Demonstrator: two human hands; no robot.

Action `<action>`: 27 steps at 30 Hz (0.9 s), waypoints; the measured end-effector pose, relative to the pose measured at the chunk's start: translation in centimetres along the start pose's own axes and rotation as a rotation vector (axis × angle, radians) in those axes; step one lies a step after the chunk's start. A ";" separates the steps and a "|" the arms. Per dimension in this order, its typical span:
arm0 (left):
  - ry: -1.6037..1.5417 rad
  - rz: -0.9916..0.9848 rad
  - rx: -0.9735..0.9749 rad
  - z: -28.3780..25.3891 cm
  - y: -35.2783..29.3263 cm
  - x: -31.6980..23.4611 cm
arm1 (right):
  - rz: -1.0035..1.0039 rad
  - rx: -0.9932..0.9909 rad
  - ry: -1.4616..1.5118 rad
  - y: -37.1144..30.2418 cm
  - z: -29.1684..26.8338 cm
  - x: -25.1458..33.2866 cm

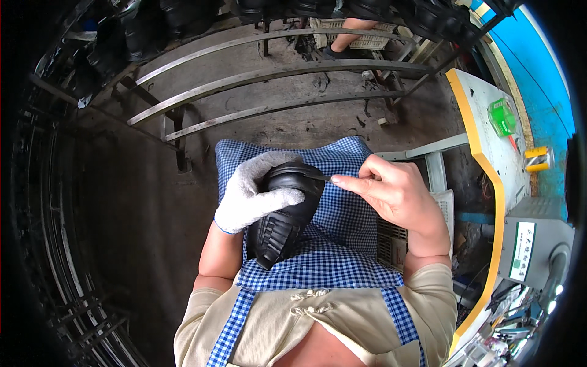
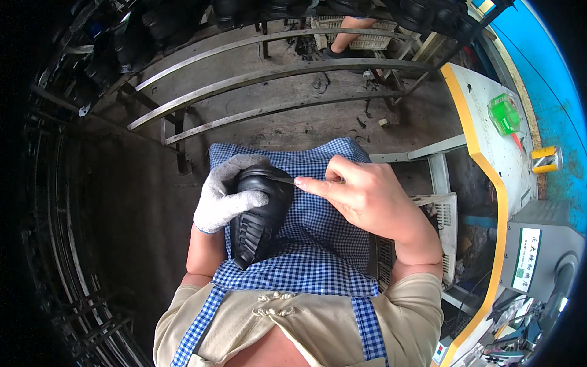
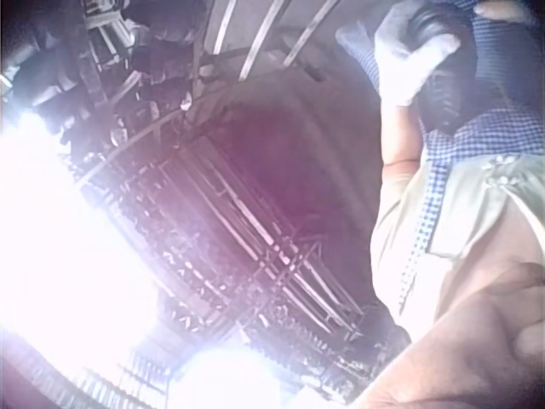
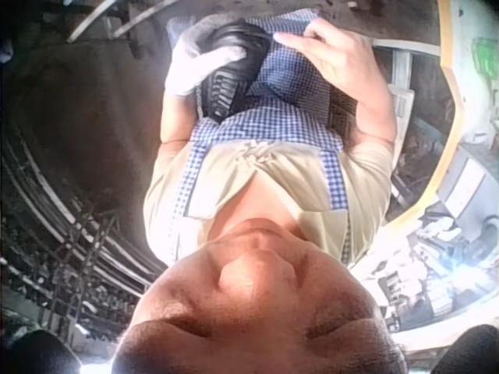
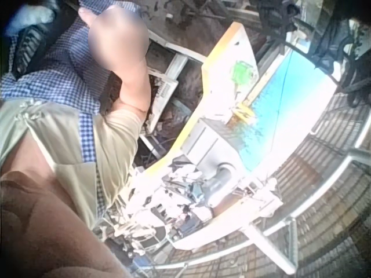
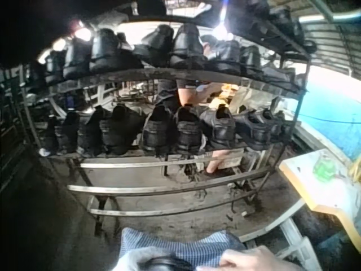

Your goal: The person picks black shoes from a metal rack and uses a small knife to trim excess material from the soles and edges. They handle the shoes one at a time, scraping the surfaces and then returning them to the rack.

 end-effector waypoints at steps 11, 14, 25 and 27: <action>-0.011 -0.020 0.002 0.1 -0.1 -0.2 | -0.003 -0.040 0.088 0.3 1.5 -0.6; -0.007 -0.033 0.004 0.4 0.1 -0.1 | 0.027 -0.053 0.118 0.3 1.4 -1.0; -0.241 0.403 -0.345 -6.8 0.5 0.6 | 0.223 -0.038 0.190 -1.1 3.0 -4.7; -0.575 0.422 -0.562 -10.0 0.3 2.8 | 0.248 0.014 0.244 -1.9 5.6 -5.3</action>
Point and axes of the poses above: each hand's wrist, its own y-axis towards the middle knuckle, its own z-axis out of the palm, x = y × z, the point moved 4 cm from there along y, towards the middle knuckle, and after that the axes turned 11 degrees about z, right-handed, at the moved point
